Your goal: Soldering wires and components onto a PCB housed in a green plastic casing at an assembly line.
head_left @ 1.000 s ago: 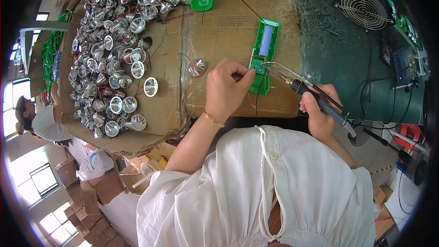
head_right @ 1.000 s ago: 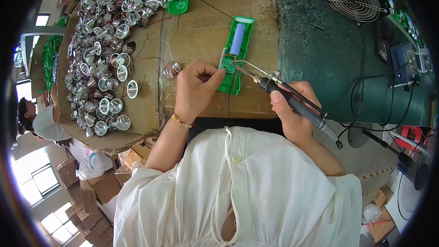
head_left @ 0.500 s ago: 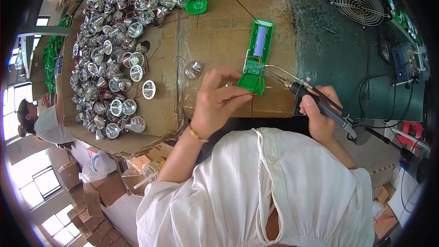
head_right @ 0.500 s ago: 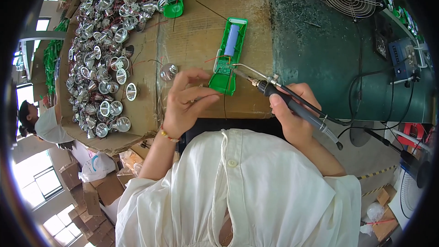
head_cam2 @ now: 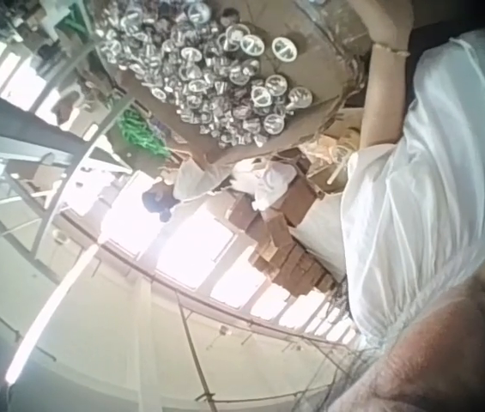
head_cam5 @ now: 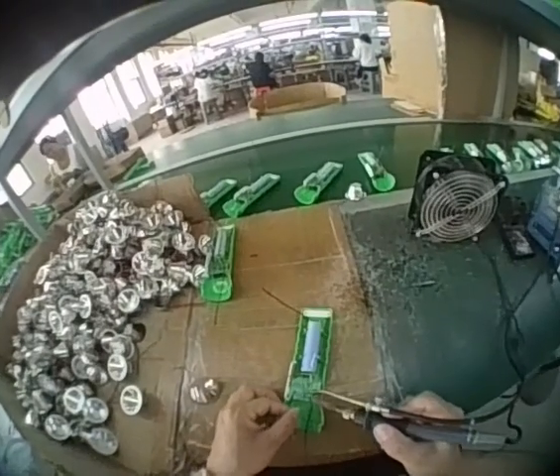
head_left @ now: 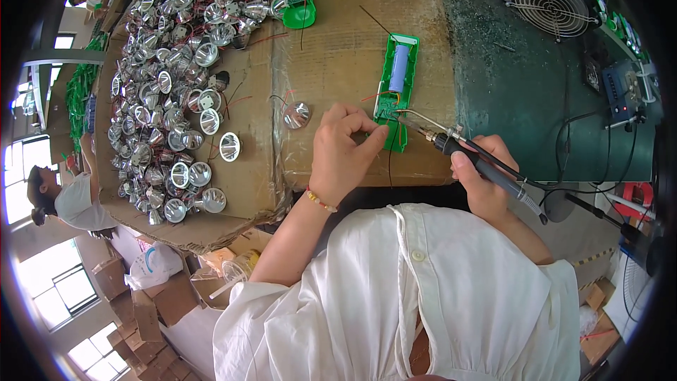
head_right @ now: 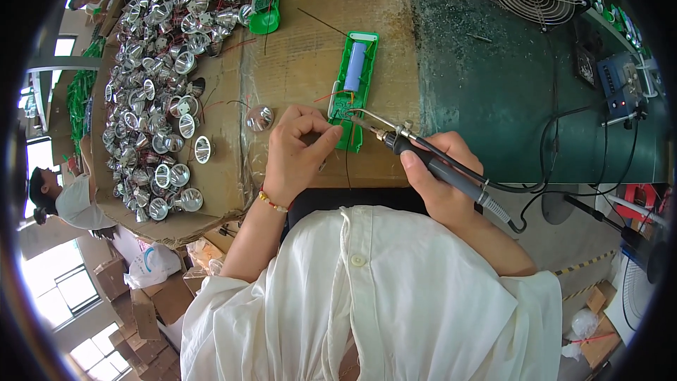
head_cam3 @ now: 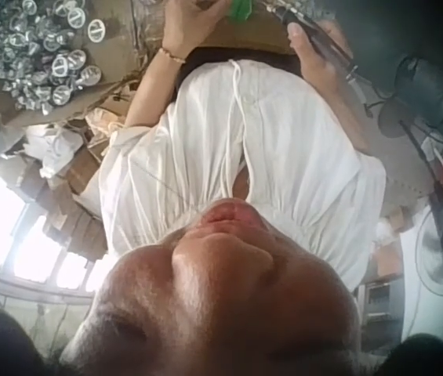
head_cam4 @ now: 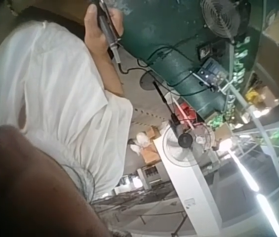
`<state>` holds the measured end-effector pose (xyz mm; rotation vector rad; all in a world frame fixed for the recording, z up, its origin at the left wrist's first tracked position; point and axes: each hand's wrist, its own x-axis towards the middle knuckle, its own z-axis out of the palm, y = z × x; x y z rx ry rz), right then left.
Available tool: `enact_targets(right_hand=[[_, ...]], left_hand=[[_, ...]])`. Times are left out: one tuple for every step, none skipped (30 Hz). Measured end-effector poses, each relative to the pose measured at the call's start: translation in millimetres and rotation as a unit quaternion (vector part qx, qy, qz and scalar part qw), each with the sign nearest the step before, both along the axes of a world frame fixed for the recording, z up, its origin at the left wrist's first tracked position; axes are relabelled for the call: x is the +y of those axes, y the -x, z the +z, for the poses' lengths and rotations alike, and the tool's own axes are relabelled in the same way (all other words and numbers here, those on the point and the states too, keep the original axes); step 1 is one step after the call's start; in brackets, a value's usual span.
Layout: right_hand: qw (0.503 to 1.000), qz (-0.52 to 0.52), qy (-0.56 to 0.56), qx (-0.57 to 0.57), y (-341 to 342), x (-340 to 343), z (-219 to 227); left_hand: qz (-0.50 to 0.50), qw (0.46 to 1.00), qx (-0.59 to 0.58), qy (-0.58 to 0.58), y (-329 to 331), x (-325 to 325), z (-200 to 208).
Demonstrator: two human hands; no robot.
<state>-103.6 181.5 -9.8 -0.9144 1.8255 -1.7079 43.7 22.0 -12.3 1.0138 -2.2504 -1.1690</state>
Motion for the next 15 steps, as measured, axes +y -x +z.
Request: enact_targets(right_hand=[[1.0, 0.0, -0.001, -0.001, 0, 0, 0], [1.0, 0.01, -0.002, 0.014, 1, 0, 1], [0.999, 0.019, -0.004, 0.029, 2, 0, 2], [0.999, 0.017, -0.005, 0.029, 2, 0, 3], [0.999, 0.029, -0.005, 0.043, 3, 0, 5], [0.997, 0.042, -0.005, 0.056, 3, 0, 7], [0.998, 0.042, -0.005, 0.056, 4, 0, 9], [0.996, 0.048, -0.003, 0.07, 4, 0, 11], [0.995, 0.056, 0.0, 0.083, 3, 0, 12], [0.998, 0.045, -0.009, 0.048, 2, 4, 6], [0.999, 0.032, 0.009, 0.025, 3, 6, 1], [1.0, 0.019, 0.024, 0.002, 3, 8, -2], [0.999, 0.022, 0.035, -0.005, 5, 8, 1], [0.999, 0.022, 0.034, -0.007, 5, 8, 1], [0.999, 0.028, 0.036, -0.013, 7, 6, 0]], left_hand=[[0.0, 1.0, -0.001, -0.001, 0, 0, 0], [0.001, 1.0, -0.005, 0.004, 1, 0, 1], [0.0, 1.0, -0.009, 0.008, 1, 0, 1], [-0.002, 1.0, -0.009, 0.007, 2, 0, 0], [-0.004, 1.0, -0.008, 0.021, 2, -1, -1], [-0.005, 0.999, -0.007, 0.036, 3, -1, -2], [-0.005, 0.999, -0.007, 0.036, 3, -1, -2], [-0.002, 1.0, -0.01, 0.02, 4, -1, -1], [0.003, 1.0, -0.013, 0.006, 4, -1, 1], [0.003, 1.0, -0.013, 0.007, 4, -1, 2], [0.006, 1.0, -0.015, -0.004, 4, 0, 2], [0.008, 1.0, -0.017, -0.017, 4, 1, 3], [0.008, 1.0, -0.018, -0.017, 3, 1, 4], [0.004, 1.0, -0.02, -0.008, 2, 0, 4], [0.001, 1.0, -0.021, 0.002, 3, -1, 4]])
